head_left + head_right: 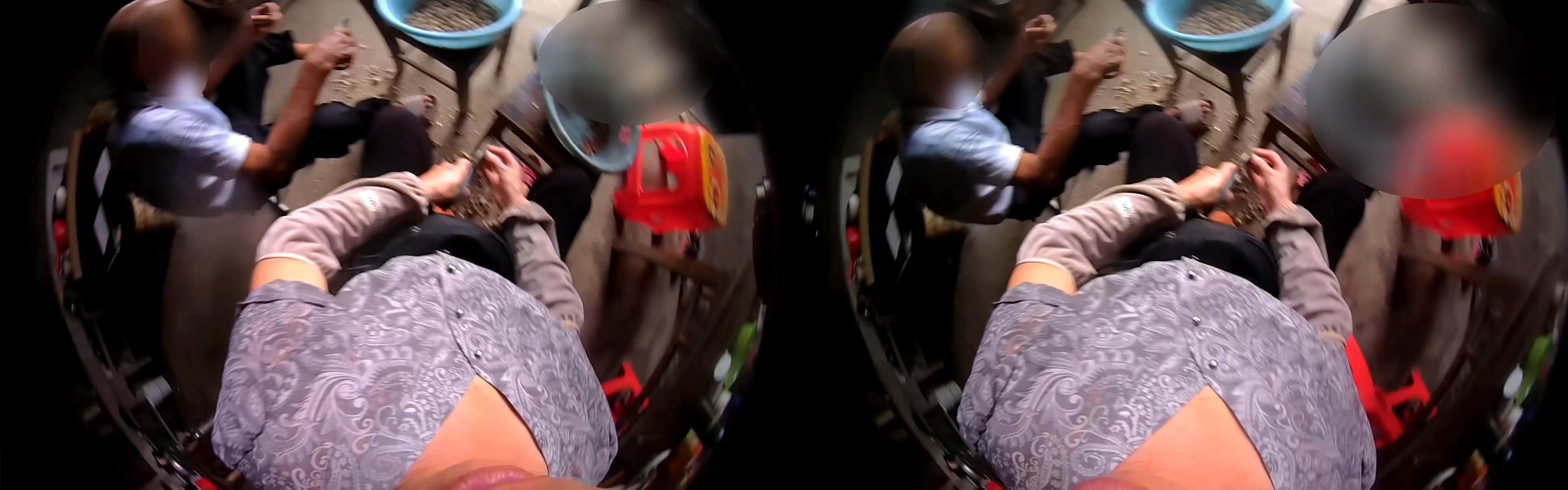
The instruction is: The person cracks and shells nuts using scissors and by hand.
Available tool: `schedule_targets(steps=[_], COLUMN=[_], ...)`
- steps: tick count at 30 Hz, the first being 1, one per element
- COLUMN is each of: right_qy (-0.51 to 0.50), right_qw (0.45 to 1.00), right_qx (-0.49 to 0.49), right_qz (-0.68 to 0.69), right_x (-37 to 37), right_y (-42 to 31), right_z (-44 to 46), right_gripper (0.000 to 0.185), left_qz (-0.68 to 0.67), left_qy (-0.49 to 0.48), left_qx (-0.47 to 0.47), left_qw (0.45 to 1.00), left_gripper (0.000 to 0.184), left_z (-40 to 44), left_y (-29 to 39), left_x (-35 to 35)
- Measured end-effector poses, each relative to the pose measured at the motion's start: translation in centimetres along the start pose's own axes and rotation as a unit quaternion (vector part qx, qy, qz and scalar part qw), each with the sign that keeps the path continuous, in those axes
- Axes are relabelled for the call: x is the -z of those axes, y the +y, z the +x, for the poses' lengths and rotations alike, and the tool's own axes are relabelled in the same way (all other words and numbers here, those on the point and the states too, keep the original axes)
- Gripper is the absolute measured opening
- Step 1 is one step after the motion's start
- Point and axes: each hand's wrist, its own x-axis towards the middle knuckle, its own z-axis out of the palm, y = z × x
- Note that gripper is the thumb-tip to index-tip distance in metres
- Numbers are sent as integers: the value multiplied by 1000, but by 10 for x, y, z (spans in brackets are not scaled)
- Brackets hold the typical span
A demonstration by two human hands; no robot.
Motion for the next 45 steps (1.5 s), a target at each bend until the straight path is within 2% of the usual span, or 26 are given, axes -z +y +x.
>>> schedule_targets(steps=[1, 5, 7, 13, 17, 18, 21, 24, 25, 27, 29, 31, 32, 36, 37, 39, 40, 41, 43, 44, 45], right_qy=[16, 59, 54, 23, -10, -11, -8, -6, -5, -2, 8, 18, 15, 70, 98, 159, 163, 175, 173, 191, 198], right_qw=[1000, 998, 998, 998, 993, 992, 989, 988, 988, 991, 991, 994, 994, 996, 994, 986, 983, 980, 977, 977, 976], right_qx=[-17, -30, -33, -29, -26, -26, -20, -12, -10, 2, -3, -6, -3, 31, 40, 41, 67, 83, 111, 90, 74], right_qz=[2, 24, 27, 54, 114, 127, 149, 152, 152, 136, 131, 112, 105, 47, 31, 36, 44, 36, 64, 43, 45], right_x=[1, -8, -10, -11, -12, -12, -12, -9, -9, -10, -11, -14, -16, -13, -6, 3, 3, 8, 17, 13, 14], right_y=[3, 0, -4, -9, -13, -13, -15, -14, -15, -16, -16, -18, -18, -13, -9, -6, -7, -6, -1, -5, -7], right_z=[1, 0, -1, -2, -5, -6, -7, -7, -7, -9, -9, -11, -13, -16, -18, -20, -22, -19, -15, -18, -20], right_gripper=[19, 13, 10, 14, 17, 17, 17, 20, 21, 19, 17, 17, 16, 16, 17, 16, 15, 15, 15, 16, 16], left_qz=[-83, -180, -331, -453, -467, -473, -473, -403, -376, -201, -155, -136, -134, -243, -143, -25, 6, -6, 71, 87, 130], left_qy=[-16, -45, -107, -149, -166, -179, -131, -93, -74, 0, 53, 62, 97, 111, 160, 182, 206, 193, 224, 217, 238], left_qx=[55, 8, 65, 51, 37, 42, 48, 47, 19, -47, -100, -63, -79, 42, 9, 20, -19, -5, -14, -9, 70], left_qw=[995, 983, 935, 877, 867, 862, 870, 910, 923, 978, 981, 987, 983, 963, 977, 983, 978, 981, 972, 972, 960], left_gripper=[40, 34, 32, 29, 31, 41, 55, 66, 68, 69, 68, 69, 68, 53, 49, 44, 41, 40, 43, 45, 45], left_z=[-1, -2, -9, -13, -9, -9, -10, -8, -6, 1, 2, 1, 5, 6, 29, 45, 64, 73, 108, 143, 173], left_y=[10, 13, 28, 32, 29, 28, 29, 31, 24, 10, 3, 6, -3, 24, -3, 28, 28, 44, 55, 41, 45], left_x=[5, 11, 26, 34, 37, 38, 32, 29, 24, 14, 5, 5, -1, 21, 12, 36, 39, 52, 60, 52, 40])
